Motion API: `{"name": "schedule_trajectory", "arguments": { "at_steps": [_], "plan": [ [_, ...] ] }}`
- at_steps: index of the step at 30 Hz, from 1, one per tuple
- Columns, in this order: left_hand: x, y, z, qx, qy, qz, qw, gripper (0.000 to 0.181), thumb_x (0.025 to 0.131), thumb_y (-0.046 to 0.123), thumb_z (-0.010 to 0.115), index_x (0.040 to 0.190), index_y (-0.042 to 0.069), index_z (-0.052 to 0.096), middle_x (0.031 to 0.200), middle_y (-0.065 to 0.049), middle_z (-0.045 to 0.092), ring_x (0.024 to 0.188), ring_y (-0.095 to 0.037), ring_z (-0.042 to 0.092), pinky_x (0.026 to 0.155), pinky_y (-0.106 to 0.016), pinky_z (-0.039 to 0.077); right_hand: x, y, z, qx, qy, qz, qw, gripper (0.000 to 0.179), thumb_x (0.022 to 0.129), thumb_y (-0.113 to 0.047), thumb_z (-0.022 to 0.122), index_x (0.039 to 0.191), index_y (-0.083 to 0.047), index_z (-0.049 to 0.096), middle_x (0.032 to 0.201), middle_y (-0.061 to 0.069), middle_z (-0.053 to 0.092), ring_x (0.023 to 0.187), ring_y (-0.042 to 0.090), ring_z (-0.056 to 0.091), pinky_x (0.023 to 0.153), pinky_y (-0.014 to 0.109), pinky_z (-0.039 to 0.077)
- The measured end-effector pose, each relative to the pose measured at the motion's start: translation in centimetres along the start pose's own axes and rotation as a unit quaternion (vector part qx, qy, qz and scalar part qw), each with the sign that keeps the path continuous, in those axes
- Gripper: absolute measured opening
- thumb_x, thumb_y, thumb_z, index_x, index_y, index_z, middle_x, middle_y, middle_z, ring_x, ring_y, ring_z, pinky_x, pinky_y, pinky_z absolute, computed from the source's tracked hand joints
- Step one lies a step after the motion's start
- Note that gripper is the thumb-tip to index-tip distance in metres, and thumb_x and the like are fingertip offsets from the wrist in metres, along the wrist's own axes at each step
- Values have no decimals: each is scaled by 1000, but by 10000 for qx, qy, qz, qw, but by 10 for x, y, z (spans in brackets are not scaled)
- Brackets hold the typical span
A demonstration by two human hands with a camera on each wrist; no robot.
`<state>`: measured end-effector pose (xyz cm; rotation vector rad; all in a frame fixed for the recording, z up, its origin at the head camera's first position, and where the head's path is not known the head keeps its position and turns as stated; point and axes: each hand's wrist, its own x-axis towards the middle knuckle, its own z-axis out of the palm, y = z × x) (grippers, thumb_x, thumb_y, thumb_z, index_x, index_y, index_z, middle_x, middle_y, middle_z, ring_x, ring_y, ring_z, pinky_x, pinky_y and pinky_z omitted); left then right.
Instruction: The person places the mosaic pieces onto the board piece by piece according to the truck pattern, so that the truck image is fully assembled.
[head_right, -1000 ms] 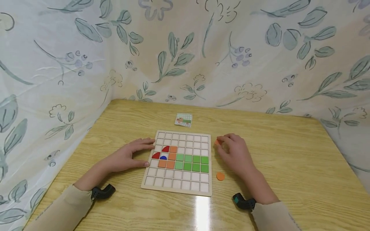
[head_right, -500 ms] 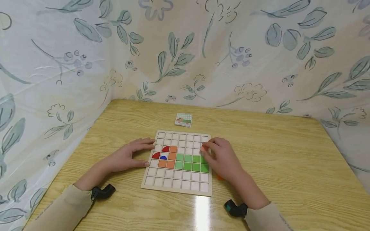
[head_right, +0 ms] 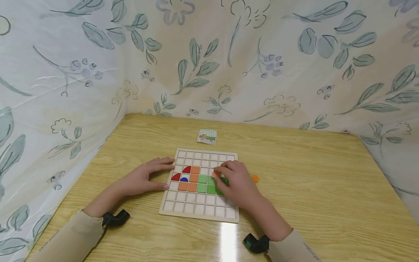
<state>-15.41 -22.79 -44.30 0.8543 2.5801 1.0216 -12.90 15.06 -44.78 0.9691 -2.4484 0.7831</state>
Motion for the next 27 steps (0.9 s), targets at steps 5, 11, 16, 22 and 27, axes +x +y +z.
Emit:
{"name": "schedule_trajectory", "arguments": {
  "at_steps": [5, 11, 16, 22, 27],
  "plan": [
    [0, 1, 0, -27, 17, 7, 10000, 69, 95, 43, 87, 157, 24, 63, 173, 7, 40, 165, -33, 24, 132, -62, 20, 5, -10, 8, 51, -141, -33, 9999, 17, 99, -17, 82, 113, -8, 83, 106, 0, 71, 98, 22, 64, 88, 43, 55],
    [-1, 3, -1, -5, 41, 131, 9999, 68, 95, 42, 87, 156, 22, 64, 173, 2, 42, 164, -37, 25, 131, -65, 19, 12, -20, 17, 52, -194, -284, 9994, 19, 96, -15, 83, 113, -8, 83, 109, 2, 73, 103, 22, 66, 91, 44, 56],
    [-1, 2, 0, -15, 36, 171, 9998, 67, 96, 42, 87, 156, 21, 64, 173, 1, 43, 164, -37, 26, 131, -65, 19, 16, -27, 23, 118, -318, -304, 9990, 19, 97, -18, 83, 115, -10, 83, 110, 1, 72, 105, 21, 66, 94, 44, 55],
    [1, 2, -1, -33, 34, 183, 9998, 68, 96, 41, 87, 156, 21, 64, 173, 2, 43, 164, -36, 27, 131, -64, 19, 24, -33, 30, 160, -397, -365, 9984, 18, 97, -19, 83, 113, -12, 82, 110, -1, 72, 105, 20, 67, 96, 44, 55],
    [1, 1, -2, -16, 57, 173, 9998, 67, 96, 41, 87, 156, 21, 64, 173, 3, 43, 163, -36, 28, 131, -65, 21, 32, -43, 36, 196, -463, -520, 9974, 16, 99, -22, 83, 112, -13, 83, 109, -3, 72, 102, 19, 66, 94, 42, 55]
  ]
}}
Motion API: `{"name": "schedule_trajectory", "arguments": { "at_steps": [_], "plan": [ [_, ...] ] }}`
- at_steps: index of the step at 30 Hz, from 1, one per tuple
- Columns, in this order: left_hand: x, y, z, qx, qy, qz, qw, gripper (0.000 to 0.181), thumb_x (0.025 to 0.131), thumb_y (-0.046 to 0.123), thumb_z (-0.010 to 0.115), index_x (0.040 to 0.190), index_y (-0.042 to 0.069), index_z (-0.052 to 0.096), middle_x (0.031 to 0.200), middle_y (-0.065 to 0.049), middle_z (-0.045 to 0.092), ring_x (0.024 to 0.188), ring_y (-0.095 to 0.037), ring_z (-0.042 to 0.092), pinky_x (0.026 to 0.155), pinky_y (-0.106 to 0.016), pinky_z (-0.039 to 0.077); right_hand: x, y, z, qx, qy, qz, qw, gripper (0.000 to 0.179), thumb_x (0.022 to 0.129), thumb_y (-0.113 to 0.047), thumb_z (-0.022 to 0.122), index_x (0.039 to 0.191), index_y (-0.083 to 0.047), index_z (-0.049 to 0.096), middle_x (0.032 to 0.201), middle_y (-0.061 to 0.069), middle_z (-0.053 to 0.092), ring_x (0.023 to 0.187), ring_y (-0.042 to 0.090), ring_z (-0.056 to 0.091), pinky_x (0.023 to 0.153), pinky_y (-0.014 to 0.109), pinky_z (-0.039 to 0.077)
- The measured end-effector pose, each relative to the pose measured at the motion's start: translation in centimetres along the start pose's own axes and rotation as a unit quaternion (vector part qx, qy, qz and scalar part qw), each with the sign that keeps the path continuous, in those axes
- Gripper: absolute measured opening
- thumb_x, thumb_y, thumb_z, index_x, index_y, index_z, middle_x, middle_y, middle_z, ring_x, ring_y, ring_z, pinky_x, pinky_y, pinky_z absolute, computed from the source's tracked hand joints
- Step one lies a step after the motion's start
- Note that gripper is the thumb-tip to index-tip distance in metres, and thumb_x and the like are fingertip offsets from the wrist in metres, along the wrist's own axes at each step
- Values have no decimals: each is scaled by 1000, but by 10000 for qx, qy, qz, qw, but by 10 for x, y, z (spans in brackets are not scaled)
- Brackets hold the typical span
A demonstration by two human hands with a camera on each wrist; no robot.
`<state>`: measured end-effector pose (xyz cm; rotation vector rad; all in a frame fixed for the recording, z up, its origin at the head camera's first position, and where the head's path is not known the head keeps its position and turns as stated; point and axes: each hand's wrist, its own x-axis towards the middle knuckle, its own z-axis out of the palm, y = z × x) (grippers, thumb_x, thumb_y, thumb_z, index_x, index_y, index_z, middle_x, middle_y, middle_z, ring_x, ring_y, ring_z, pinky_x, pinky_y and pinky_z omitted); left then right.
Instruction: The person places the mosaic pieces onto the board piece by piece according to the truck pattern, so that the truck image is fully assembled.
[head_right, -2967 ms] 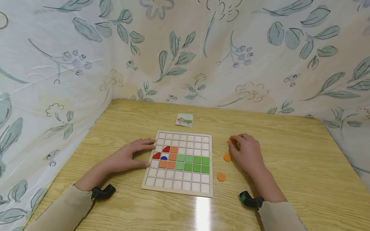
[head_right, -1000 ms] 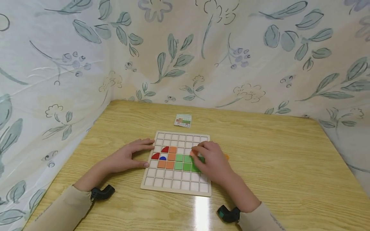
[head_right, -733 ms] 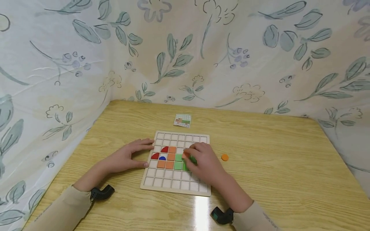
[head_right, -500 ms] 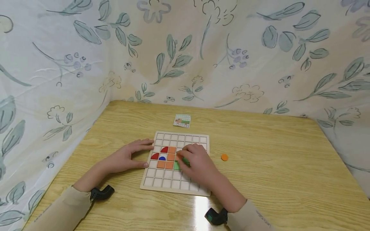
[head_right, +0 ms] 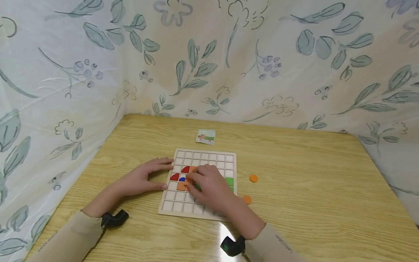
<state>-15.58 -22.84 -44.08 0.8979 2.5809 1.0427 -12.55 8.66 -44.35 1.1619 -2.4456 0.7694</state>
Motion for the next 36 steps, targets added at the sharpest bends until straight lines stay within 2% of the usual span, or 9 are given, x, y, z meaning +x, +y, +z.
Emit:
{"name": "schedule_trajectory", "arguments": {
  "at_steps": [12, 16, 19, 24, 30, 36],
  "plan": [
    [-1, -3, 0, -23, 3, 29, 10000, 69, 95, 40, 89, 156, 21, 64, 172, 6, 43, 164, -30, 28, 133, -59, 19, 18, -17, 16, 98, -76, -273, 9995, 16, 100, -23, 82, 113, -15, 83, 107, -5, 71, 99, 17, 64, 90, 38, 53],
    [-2, -3, 1, -37, 23, 134, 9999, 68, 95, 39, 88, 156, 20, 64, 172, 3, 44, 163, -33, 29, 131, -62, 21, 23, -21, 22, 94, -60, -357, 9993, 16, 101, -22, 81, 115, -14, 83, 108, -4, 72, 100, 18, 65, 90, 39, 53],
    [-2, -3, 2, -26, 36, 187, 9998, 67, 95, 39, 88, 155, 19, 65, 172, 1, 44, 163, -37, 30, 130, -66, 22, 26, -24, 25, 97, -127, -354, 9992, 14, 102, -21, 80, 115, -16, 83, 109, -6, 73, 104, 16, 66, 92, 39, 53],
    [0, -2, 1, -16, -14, 86, 10000, 69, 96, 39, 87, 157, 19, 63, 173, 4, 42, 164, -33, 27, 131, -62, 21, 27, -26, 28, -10, -248, -264, 9993, 10, 104, -22, 78, 112, -18, 82, 112, -6, 73, 110, 17, 65, 97, 41, 53],
    [1, -2, 0, 53, -21, 73, 10000, 70, 96, 42, 87, 158, 20, 62, 172, 5, 43, 164, -33, 28, 131, -62, 21, 27, -27, 28, -99, -325, -187, 9992, 8, 104, -23, 78, 109, -19, 81, 112, -6, 74, 110, 18, 65, 103, 43, 51],
    [-1, -3, 0, -5, -36, -3, 10000, 69, 96, 41, 87, 158, 21, 63, 173, 7, 42, 164, -33, 26, 131, -62, 21, 27, -28, 30, -99, -431, -140, 9989, 9, 105, -23, 76, 110, -20, 82, 115, -7, 74, 112, 17, 65, 104, 42, 50]
  ]
}}
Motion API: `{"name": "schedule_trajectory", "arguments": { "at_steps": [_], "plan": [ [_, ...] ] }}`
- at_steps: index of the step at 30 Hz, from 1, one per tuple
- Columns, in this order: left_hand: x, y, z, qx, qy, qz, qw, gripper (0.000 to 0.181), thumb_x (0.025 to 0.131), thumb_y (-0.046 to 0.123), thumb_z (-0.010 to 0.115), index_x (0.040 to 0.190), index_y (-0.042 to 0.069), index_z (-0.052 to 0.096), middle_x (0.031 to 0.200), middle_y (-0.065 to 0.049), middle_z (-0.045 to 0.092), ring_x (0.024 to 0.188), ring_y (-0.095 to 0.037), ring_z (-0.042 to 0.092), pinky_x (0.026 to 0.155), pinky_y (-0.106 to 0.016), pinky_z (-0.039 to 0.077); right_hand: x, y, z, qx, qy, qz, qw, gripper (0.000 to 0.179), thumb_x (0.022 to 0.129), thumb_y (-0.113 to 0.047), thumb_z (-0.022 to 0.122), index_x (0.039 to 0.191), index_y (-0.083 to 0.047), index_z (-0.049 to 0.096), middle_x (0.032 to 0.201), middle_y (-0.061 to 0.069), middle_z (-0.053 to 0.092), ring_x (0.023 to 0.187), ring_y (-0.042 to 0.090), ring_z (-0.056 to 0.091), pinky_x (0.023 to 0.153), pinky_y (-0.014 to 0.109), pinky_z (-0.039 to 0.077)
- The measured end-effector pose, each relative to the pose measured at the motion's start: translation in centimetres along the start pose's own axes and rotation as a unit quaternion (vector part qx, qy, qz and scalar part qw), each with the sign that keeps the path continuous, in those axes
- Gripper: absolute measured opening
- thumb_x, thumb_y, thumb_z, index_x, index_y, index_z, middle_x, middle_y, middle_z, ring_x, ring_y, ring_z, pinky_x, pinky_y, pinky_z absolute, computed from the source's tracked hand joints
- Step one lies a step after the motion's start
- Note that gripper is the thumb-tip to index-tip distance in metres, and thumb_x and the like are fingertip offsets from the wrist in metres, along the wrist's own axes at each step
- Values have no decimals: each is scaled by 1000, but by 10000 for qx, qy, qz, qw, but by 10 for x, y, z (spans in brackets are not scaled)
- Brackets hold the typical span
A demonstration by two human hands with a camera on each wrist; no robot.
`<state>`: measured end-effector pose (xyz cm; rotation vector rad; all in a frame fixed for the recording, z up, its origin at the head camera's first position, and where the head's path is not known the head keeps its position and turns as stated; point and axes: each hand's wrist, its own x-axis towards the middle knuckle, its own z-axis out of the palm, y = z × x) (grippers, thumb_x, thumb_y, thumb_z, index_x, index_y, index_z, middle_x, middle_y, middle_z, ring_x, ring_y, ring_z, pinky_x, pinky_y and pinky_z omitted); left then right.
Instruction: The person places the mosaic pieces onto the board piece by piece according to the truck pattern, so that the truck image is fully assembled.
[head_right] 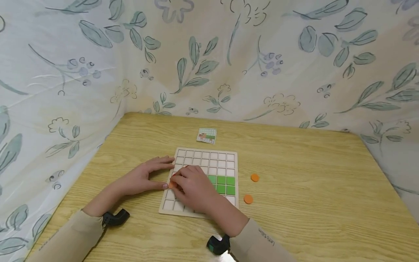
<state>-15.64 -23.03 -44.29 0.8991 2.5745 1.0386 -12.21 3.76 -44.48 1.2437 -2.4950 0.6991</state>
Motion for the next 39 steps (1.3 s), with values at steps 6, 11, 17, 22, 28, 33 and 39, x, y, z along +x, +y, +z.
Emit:
{"name": "schedule_trajectory", "arguments": {
  "at_steps": [6, 11, 17, 22, 28, 33, 39],
  "plan": [
    [2, 1, 0, 42, 27, 89, 9999, 70, 96, 41, 87, 158, 19, 62, 173, 4, 42, 164, -33, 27, 131, -63, 21, -1, 3, 1, -29, 65, -20, 10000, 8, 104, -23, 77, 109, -20, 82, 115, -7, 73, 112, 17, 65, 102, 42, 51],
    [4, 2, 1, 86, 44, 192, 9998, 70, 97, 42, 86, 157, 17, 62, 172, 1, 43, 163, -36, 29, 131, -64, 20, -3, 5, 1, -93, 81, 0, 9999, 9, 104, -24, 77, 110, -21, 82, 115, -8, 73, 113, 17, 65, 103, 42, 51],
    [6, 2, 1, 76, 4, 156, 9998, 70, 96, 41, 87, 158, 18, 62, 173, 3, 43, 164, -33, 28, 132, -60, 19, -3, 6, -1, -103, 55, 9, 9999, 9, 105, -25, 76, 110, -21, 82, 115, -7, 74, 115, 18, 65, 103, 42, 50],
    [8, 2, 2, 86, -8, 102, 9999, 70, 96, 42, 86, 158, 20, 62, 173, 6, 42, 164, -32, 27, 132, -61, 20, -4, 7, -3, -50, 18, 8, 10000, 8, 105, -25, 76, 110, -21, 81, 115, -7, 73, 116, 18, 64, 106, 42, 49],
    [8, 4, 2, 35, 16, 96, 9999, 70, 96, 43, 86, 158, 21, 62, 173, 5, 42, 164, -34, 27, 130, -64, 22, -7, 8, -7, -79, 68, 19, 9999, 12, 103, -25, 78, 112, -19, 82, 114, -6, 72, 110, 18, 64, 104, 42, 50],
    [6, 3, 3, 16, 3, 46, 10000, 70, 96, 43, 87, 157, 21, 63, 173, 6, 42, 164, -31, 26, 133, -60, 18, -10, 8, -14, -139, 151, 46, 9998, 16, 100, -25, 80, 114, -17, 83, 112, -4, 70, 107, 19, 63, 98, 41, 51],
    [4, 3, 3, -33, 42, -50, 10000, 70, 95, 42, 88, 157, 21, 63, 173, 7, 41, 165, -31, 26, 133, -60, 18, -17, 12, -21, -167, 182, 156, 9996, 23, 100, -27, 80, 119, -16, 83, 116, -3, 71, 110, 20, 65, 98, 41, 52]
  ]
}}
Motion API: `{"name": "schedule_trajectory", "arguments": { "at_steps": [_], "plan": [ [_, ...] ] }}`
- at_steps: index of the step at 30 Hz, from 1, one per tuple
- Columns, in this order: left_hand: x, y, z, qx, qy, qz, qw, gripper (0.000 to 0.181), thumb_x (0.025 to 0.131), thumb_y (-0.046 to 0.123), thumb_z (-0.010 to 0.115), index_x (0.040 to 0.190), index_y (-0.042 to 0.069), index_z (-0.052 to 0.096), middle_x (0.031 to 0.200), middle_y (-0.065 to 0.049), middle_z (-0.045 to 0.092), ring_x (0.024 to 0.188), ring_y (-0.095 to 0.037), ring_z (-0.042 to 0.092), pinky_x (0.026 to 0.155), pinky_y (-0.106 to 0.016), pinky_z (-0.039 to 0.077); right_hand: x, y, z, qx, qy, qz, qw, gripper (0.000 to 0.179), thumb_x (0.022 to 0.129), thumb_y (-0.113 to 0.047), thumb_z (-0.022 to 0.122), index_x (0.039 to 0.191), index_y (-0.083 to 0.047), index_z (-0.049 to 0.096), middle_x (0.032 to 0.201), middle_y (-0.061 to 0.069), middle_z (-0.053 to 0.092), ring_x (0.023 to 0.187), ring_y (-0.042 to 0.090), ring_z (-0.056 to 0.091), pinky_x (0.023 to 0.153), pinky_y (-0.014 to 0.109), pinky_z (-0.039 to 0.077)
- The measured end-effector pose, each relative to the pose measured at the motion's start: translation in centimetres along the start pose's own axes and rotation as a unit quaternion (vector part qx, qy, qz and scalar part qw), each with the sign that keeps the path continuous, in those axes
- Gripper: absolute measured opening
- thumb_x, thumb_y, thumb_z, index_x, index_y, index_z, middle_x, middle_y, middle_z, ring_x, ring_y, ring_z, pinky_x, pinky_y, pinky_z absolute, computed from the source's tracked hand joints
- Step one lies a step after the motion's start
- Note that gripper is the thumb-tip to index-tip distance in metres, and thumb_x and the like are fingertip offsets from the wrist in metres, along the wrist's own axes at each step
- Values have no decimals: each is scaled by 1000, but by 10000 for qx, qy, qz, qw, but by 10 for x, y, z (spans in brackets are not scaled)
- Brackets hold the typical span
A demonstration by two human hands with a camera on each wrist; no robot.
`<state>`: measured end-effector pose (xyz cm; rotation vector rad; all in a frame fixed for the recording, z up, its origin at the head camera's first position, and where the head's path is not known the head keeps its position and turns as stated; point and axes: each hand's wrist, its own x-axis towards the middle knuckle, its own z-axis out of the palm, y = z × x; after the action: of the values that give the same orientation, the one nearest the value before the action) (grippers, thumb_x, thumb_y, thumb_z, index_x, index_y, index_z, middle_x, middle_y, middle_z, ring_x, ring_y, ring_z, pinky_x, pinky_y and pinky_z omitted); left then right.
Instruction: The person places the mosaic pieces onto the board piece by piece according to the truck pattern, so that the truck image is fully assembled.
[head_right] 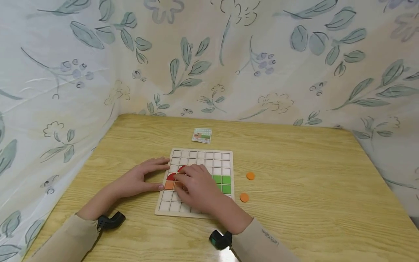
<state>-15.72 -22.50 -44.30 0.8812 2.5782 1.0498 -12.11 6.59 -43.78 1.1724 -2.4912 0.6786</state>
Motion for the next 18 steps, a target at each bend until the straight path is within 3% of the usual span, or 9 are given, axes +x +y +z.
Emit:
{"name": "schedule_trajectory", "arguments": {
  "at_steps": [10, 18],
  "plan": [
    [-1, -1, 2, 41, 61, 53, 10000, 70, 96, 43, 86, 158, 21, 62, 173, 4, 41, 164, -36, 26, 131, -64, 18, -24, 13, -14, -12, 248, 218, 9995, 21, 98, -28, 84, 116, -16, 83, 114, -2, 71, 108, 22, 64, 99, 45, 53],
    [-2, -2, 3, 74, 67, 84, 9999, 69, 97, 42, 86, 158, 20, 62, 173, 1, 42, 164, -38, 26, 131, -64, 17, -53, 26, -28, -207, 408, 406, 9981, 33, 95, -25, 85, 124, -7, 83, 115, 1, 72, 109, 22, 65, 99, 46, 53]
  ]
}}
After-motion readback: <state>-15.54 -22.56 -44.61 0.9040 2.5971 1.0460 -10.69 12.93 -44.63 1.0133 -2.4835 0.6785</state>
